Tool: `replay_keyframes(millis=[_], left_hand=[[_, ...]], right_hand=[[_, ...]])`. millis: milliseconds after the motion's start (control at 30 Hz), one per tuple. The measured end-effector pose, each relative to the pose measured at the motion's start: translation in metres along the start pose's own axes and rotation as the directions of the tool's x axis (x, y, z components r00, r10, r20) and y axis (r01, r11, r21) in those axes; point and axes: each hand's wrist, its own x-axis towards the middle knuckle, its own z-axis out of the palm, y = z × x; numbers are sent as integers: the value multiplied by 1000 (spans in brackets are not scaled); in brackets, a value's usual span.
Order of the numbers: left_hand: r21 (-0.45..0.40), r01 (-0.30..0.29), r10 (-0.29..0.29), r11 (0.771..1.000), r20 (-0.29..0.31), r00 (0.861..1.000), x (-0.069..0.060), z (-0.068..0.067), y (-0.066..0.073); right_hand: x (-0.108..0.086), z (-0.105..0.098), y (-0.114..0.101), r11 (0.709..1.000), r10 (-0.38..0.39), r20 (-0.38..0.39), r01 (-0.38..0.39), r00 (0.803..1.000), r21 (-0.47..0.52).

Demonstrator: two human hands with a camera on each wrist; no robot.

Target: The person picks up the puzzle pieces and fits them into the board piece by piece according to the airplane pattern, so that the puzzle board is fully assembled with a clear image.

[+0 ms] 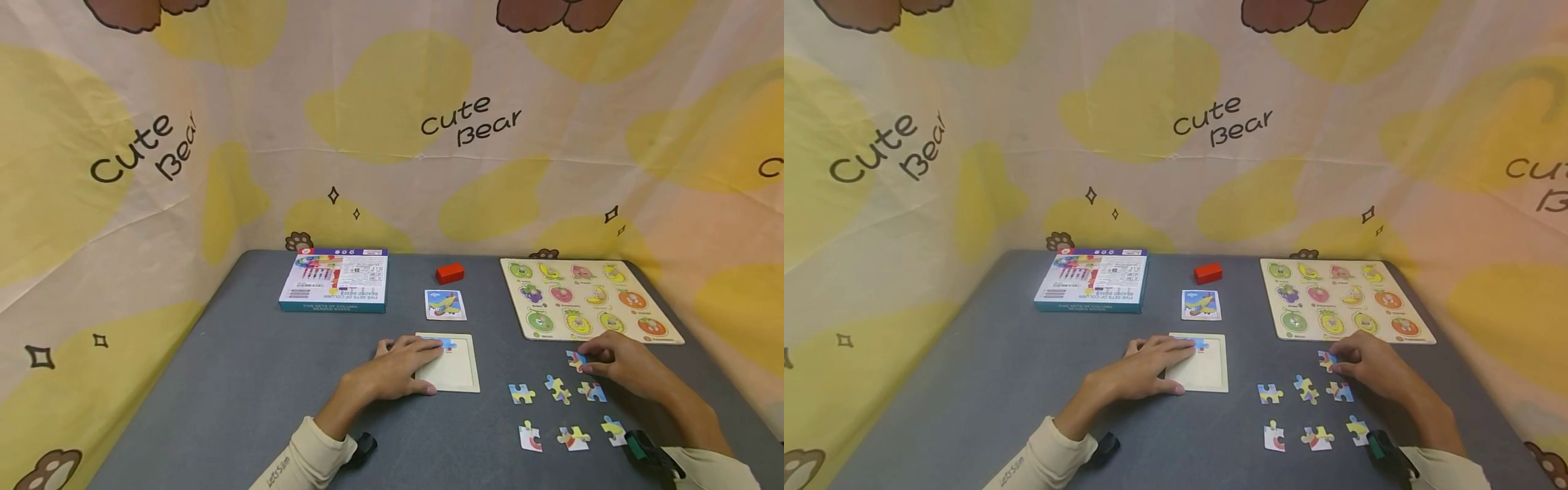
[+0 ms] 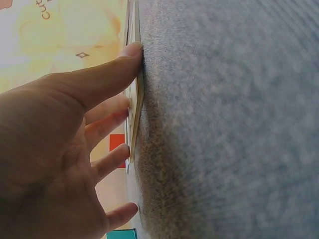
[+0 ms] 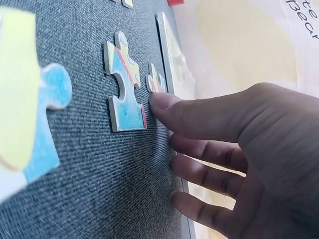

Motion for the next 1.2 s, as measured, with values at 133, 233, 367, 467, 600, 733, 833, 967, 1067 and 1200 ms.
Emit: replay_keyframes(millis=[133, 233, 367, 467, 600, 733, 833, 967, 1067, 1200], left_hand=[[1, 3, -3, 1000, 1, 1000, 0, 0, 1], [1, 5, -5, 1000, 3, 1000, 1, 0, 1], [1, 6, -6, 1000, 4, 1000, 1, 0, 1], [4, 6, -6, 1000, 4, 1000, 1, 1, 1], [8, 7, -7, 1000, 6, 1000, 1, 2, 1], [6, 3, -3, 1000, 7, 1000, 1, 2, 1], [4, 5, -5, 1000, 2, 1000, 1, 3, 0], [10, 9, -9, 1000, -10, 1000, 0, 3, -1], [13, 4, -4, 1000, -10, 1000, 0, 2, -1], [9, -2, 2, 1000, -7, 1000, 0, 1, 0]], right_hand=[[-1, 0, 1, 1000, 6, -9, -6, 1000, 0], [-2, 0, 2, 1000, 12, -7, -12, 1000, -13], [-2, 1, 4, 999, 10, -7, -10, 1000, -40], [-3, 2, 4, 999, 1, -17, -2, 1000, -52], [-6, 4, 3, 999, -8, -36, 6, 999, -47], [-8, 5, 1, 999, -11, -47, 9, 999, -43], [-6, 6, -4, 999, -15, -54, 12, 998, -48], [2, 8, -12, 999, -31, -59, 29, 998, -30], [9, 10, -21, 998, -59, -58, 58, 997, -15], [20, 11, -34, 994, -109, -52, 108, 993, -21]])
